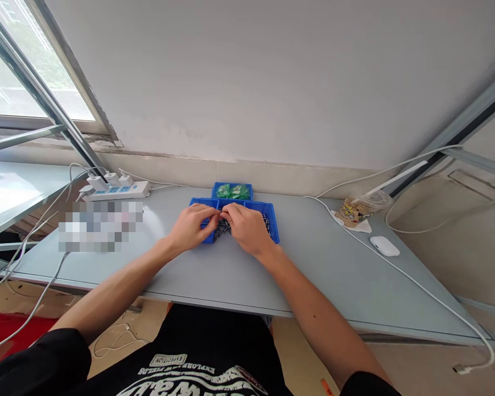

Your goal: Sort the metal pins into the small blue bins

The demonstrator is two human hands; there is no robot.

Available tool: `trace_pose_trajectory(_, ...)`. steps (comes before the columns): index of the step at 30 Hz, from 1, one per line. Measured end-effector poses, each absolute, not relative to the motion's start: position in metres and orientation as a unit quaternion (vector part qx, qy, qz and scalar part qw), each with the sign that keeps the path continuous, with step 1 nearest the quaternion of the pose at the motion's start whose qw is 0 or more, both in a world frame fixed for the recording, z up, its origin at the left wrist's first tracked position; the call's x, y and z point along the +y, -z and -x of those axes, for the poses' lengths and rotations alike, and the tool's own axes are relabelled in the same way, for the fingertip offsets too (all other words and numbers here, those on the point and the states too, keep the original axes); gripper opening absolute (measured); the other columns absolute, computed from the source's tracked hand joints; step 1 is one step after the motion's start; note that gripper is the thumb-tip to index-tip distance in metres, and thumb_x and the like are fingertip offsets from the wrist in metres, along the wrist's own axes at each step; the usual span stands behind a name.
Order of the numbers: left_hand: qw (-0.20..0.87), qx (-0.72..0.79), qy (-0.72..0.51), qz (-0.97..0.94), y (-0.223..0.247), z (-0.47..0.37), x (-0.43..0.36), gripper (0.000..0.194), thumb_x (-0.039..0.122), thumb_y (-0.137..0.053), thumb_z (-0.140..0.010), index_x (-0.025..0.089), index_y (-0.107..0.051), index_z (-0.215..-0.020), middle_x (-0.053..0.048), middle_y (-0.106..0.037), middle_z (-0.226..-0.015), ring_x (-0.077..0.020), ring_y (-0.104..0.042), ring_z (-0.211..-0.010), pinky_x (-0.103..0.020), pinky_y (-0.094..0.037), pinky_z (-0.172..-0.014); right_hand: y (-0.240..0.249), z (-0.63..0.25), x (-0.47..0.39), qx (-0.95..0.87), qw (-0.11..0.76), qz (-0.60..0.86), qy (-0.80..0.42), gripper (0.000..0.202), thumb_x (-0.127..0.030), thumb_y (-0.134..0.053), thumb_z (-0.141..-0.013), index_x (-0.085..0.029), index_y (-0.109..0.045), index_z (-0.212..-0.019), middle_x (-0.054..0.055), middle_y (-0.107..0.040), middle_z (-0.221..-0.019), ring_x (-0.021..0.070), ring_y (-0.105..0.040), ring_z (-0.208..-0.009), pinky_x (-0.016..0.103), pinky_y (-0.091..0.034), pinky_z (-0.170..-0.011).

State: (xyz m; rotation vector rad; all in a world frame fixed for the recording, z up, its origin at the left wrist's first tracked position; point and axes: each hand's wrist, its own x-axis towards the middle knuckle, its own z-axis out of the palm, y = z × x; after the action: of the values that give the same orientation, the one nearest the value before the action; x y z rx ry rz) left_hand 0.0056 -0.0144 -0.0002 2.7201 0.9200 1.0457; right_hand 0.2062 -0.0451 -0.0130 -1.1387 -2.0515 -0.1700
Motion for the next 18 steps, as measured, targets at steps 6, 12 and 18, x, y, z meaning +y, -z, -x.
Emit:
trace_pose_trajectory(6, 0.041, 0.309, -0.339, -0.888, -0.0005, -0.0055, -0.0144, 0.022, 0.023, -0.049, -0.100, 0.022, -0.071, -0.094, -0.002, -0.075, -0.084, -0.0182, -0.067, -0.082, -0.032, -0.046, -0.085, 0.0148, -0.2062, -0.0447, -0.813, 0.365, 0.452, 0.045, 0.016, -0.032, -0.044, -0.109, -0.022, -0.056, -0.110, 0.005, -0.075, -0.095, 0.0210, -0.071, -0.081, 0.030, -0.044, -0.065)
trace_pose_trajectory(12, 0.041, 0.305, -0.339, -0.889, -0.0008, -0.0055, -0.0153, 0.022, 0.024, -0.050, -0.100, 0.022, -0.071, -0.093, -0.002, -0.075, -0.084, -0.0183, -0.068, -0.081, -0.032, -0.046, -0.084, 0.0123, -0.2060, -0.0460, -0.814, 0.370, 0.445, 0.044, 0.019, -0.034, -0.043, -0.110, -0.023, -0.058, -0.109, 0.005, -0.076, -0.099, 0.0211, -0.072, -0.088, 0.030, -0.046, -0.070)
trace_pose_trajectory(18, 0.040, 0.307, -0.343, -0.887, -0.0011, -0.0051, -0.0148, 0.022, 0.023, -0.050, -0.099, 0.022, -0.072, -0.095, -0.002, -0.074, -0.082, -0.0183, -0.068, -0.080, -0.032, -0.046, -0.084, 0.0134, -0.2053, -0.0457, -0.807, 0.371, 0.456, 0.050, 0.019, -0.034, -0.042, -0.110, -0.023, -0.056, -0.105, 0.004, -0.075, -0.091, 0.0208, -0.071, -0.078, 0.030, -0.044, -0.065)
